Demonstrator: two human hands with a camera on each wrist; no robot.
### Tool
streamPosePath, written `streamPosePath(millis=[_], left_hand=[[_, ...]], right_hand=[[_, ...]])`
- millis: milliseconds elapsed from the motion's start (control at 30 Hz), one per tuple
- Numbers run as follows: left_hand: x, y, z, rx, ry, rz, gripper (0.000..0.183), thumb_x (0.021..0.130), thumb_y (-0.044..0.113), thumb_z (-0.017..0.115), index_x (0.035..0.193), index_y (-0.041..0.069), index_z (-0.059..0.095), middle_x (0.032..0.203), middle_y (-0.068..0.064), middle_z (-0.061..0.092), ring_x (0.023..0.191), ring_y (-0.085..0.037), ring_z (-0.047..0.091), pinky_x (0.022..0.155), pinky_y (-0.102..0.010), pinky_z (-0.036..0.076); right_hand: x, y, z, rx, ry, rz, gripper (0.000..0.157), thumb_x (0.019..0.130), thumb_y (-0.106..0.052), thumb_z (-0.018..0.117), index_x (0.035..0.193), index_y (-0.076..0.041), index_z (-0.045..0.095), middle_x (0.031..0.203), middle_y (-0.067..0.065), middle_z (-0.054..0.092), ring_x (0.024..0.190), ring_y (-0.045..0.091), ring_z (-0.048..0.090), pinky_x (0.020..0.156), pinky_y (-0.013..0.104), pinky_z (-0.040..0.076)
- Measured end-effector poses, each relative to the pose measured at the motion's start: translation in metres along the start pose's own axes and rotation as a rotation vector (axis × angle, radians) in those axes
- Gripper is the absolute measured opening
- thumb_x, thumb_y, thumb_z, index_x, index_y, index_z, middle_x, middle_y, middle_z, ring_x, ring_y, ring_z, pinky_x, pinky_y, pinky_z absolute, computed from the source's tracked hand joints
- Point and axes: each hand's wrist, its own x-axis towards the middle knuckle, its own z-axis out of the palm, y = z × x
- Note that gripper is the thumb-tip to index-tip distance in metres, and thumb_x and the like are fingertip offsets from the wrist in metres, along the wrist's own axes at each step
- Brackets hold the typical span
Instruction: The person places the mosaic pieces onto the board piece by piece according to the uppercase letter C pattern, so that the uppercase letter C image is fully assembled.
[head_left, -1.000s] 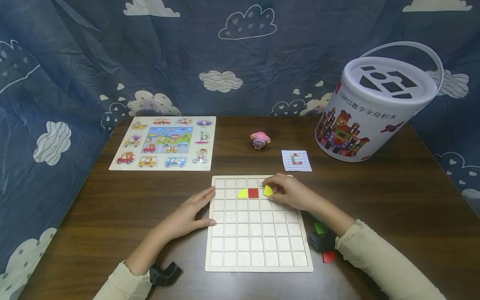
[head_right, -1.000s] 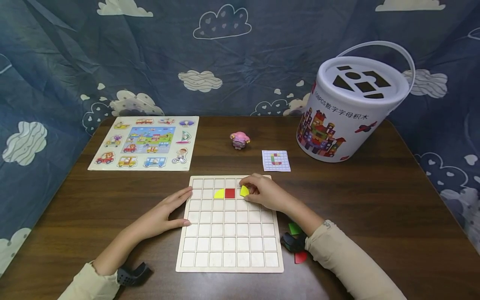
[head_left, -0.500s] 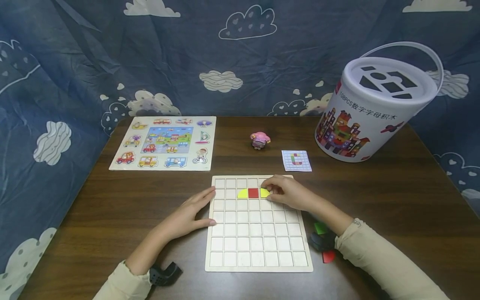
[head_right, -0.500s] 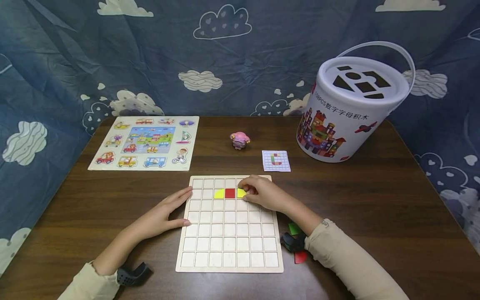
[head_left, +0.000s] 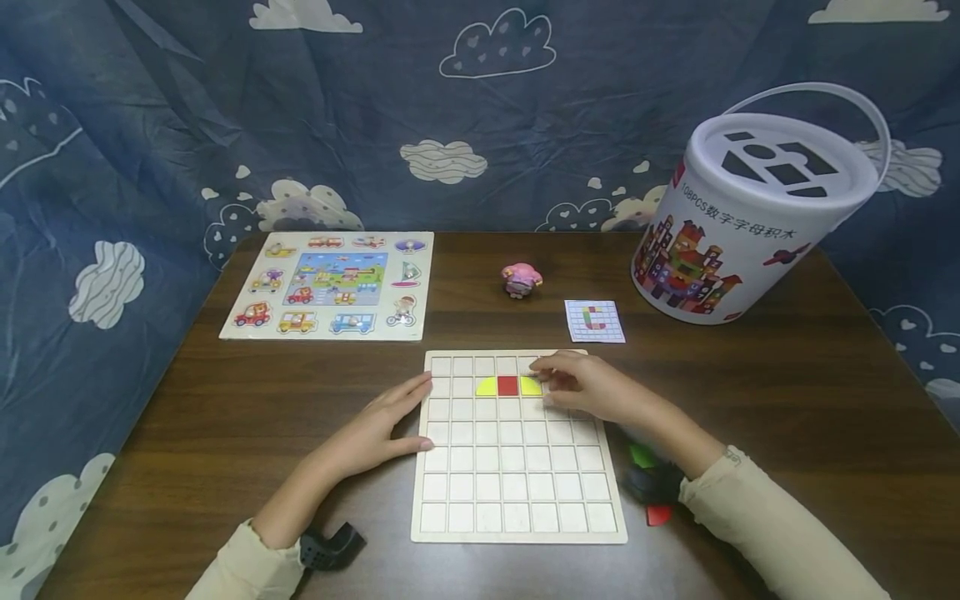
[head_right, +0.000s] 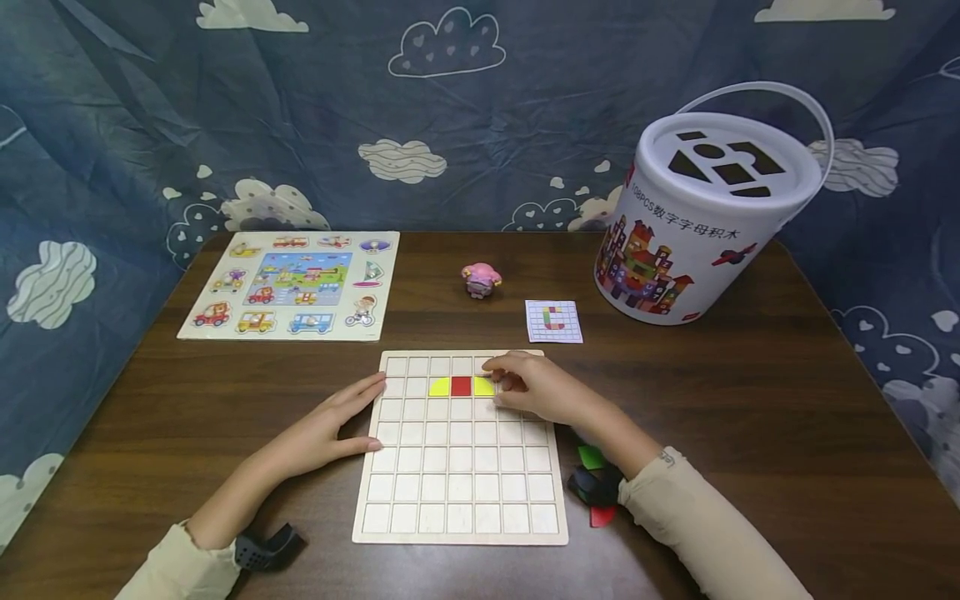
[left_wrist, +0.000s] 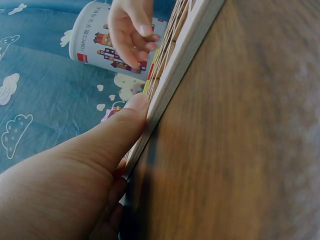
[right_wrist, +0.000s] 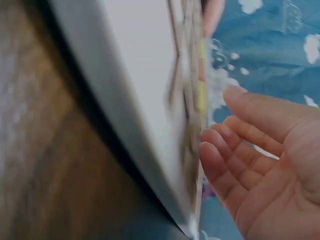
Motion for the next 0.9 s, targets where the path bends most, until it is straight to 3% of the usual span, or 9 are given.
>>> streamPosePath(millis=[267,533,700,900], left_hand=[[0.0,0.0,-0.001,0.003,0.004,0.006,0.081,0.08,0.051,0.058,0.142,0.009,0.026,0.147,-0.003,0.02,0.132,-0.024,0.02,0.101,-0.046,0.024],[0.0,0.0,-0.001,0.002,0.003,0.015,0.082,0.08,0.052,0.058,0.142,0.008,0.027,0.147,-0.002,0.02,0.132,-0.024,0.02,0.101,-0.045,0.024],[0.0,-0.001,0.0,-0.001,0.002,0.018,0.081,0.081,0.052,0.057,0.142,0.008,0.027,0.147,-0.002,0.02,0.132,-0.023,0.02,0.101,-0.045,0.024],[0.0,-0.001,0.0,-0.005,0.001,0.012,0.082,0.08,0.052,0.057,0.142,0.008,0.026,0.147,-0.001,0.019,0.132,-0.023,0.02,0.102,-0.045,0.024]], right_hand=[[-0.041,0.0,-0.026,-0.002,0.111,0.039,0.051,0.078,-0.019,0.071,0.124,-0.006,0.053,0.12,0.009,0.055,0.109,0.025,0.05,0.087,0.044,0.042],[-0.083,0.023,-0.027,-0.037,0.179,0.142,0.052,0.076,-0.022,0.072,0.123,-0.007,0.053,0.122,0.011,0.052,0.114,0.031,0.045,0.089,0.054,0.035],[-0.1,0.039,-0.023,-0.053,0.176,0.157,0.051,0.078,-0.025,0.071,0.122,-0.006,0.054,0.119,0.011,0.053,0.11,0.031,0.046,0.088,0.052,0.036],[-0.107,0.05,-0.02,-0.149,0.214,0.114,0.039,0.076,-0.013,0.072,0.112,-0.005,0.06,0.109,0.006,0.056,0.09,0.018,0.054,0.075,0.036,0.047]])
